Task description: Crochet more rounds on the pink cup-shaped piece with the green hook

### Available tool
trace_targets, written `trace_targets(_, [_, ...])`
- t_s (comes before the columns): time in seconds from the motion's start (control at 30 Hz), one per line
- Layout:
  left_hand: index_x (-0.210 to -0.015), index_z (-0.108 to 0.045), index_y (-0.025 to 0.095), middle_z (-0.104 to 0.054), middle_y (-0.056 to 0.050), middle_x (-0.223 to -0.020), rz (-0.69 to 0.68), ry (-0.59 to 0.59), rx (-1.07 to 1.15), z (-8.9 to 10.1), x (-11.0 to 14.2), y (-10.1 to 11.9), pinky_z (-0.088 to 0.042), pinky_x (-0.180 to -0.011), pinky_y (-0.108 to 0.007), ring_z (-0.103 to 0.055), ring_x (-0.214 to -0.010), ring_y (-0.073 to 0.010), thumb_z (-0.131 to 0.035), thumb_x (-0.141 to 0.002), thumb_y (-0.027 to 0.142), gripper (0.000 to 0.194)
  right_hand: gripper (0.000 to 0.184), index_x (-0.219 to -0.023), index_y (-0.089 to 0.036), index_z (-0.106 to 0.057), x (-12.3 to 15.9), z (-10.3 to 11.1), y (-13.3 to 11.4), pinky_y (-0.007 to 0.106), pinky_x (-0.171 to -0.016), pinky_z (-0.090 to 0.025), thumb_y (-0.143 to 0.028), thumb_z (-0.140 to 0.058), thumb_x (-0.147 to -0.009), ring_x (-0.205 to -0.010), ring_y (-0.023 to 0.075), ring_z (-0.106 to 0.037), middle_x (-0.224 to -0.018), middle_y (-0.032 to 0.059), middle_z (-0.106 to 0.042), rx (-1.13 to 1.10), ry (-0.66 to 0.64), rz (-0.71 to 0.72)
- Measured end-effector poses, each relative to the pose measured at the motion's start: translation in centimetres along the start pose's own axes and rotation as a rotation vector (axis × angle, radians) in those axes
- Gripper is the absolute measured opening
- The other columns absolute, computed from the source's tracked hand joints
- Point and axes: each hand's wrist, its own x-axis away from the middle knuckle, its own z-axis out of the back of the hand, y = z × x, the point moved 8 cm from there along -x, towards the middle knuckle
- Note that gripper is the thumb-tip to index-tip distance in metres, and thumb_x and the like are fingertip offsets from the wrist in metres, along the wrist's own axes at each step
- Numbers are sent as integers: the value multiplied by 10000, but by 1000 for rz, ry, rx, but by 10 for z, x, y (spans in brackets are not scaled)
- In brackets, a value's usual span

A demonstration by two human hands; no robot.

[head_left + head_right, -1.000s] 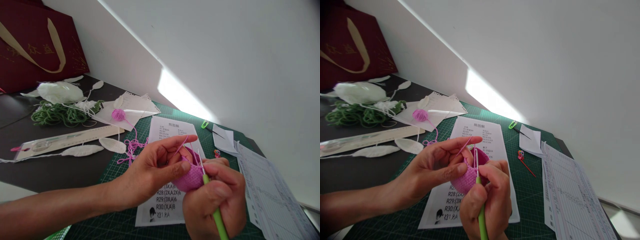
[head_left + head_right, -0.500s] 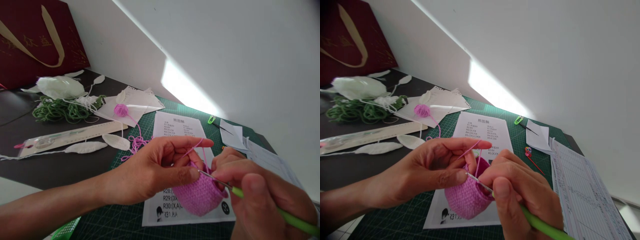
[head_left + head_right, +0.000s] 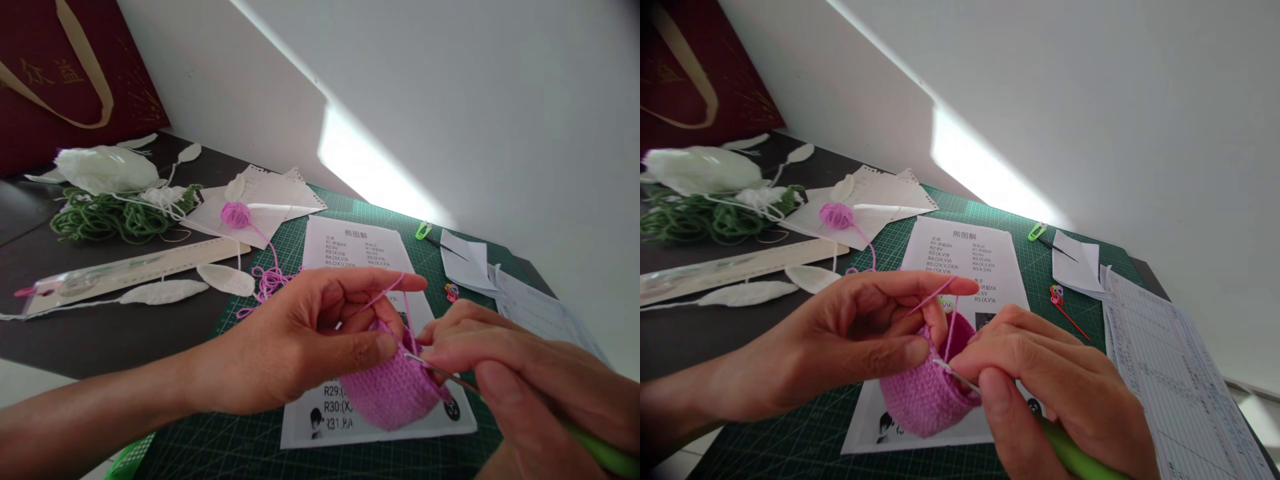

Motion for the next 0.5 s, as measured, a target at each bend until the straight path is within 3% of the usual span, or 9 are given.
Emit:
trace_targets(0.17, [-1285, -614, 199, -579, -14, -845, -11, 11, -69, -1, 1, 1, -362, -651, -222, -477, -717, -87, -612, -911, 146, 377, 263, -759, -232, -688, -2, 2, -3, 311, -592, -476, -220, -495, -937, -653, 160, -635, -697, 2, -679, 54, -36, 45])
trace_targets(0.3, [-1353, -542, 173, -560, -7, -827, -50, 36, -193, 0, 2, 2, -376, -635, -230, -470, -701, -92, -596, -923, 181, 433, 246, -861, -232, -693, -4, -1, -9, 288, -647, -515, -87, -498, -900, -725, 152, -670, -720, -11, -688, 140, -173, 135])
trace_targets(0.37, [-1381, -508, 171, -557, 0, -804, -97, 66, -320, 2, 2, 5, -386, -619, -236, -464, -682, -96, -577, -937, 219, 452, 228, -854, -227, -668, -3, -3, -11, 271, -651, -521, -62, -515, -884, -745, 144, -675, -700, -24, -676, 197, -232, 191])
trace_targets(0.5, [-1387, -500, 188, -580, 19, -779, -250, 163, -649, 5, 3, 11, -402, -596, -221, -465, -661, -90, -530, -957, 199, 432, 196, -748, -178, -583, -3, -9, -9, 263, -595, -474, -27, -529, -862, -642, 114, -594, -646, -14, -608, 247, -219, 245])
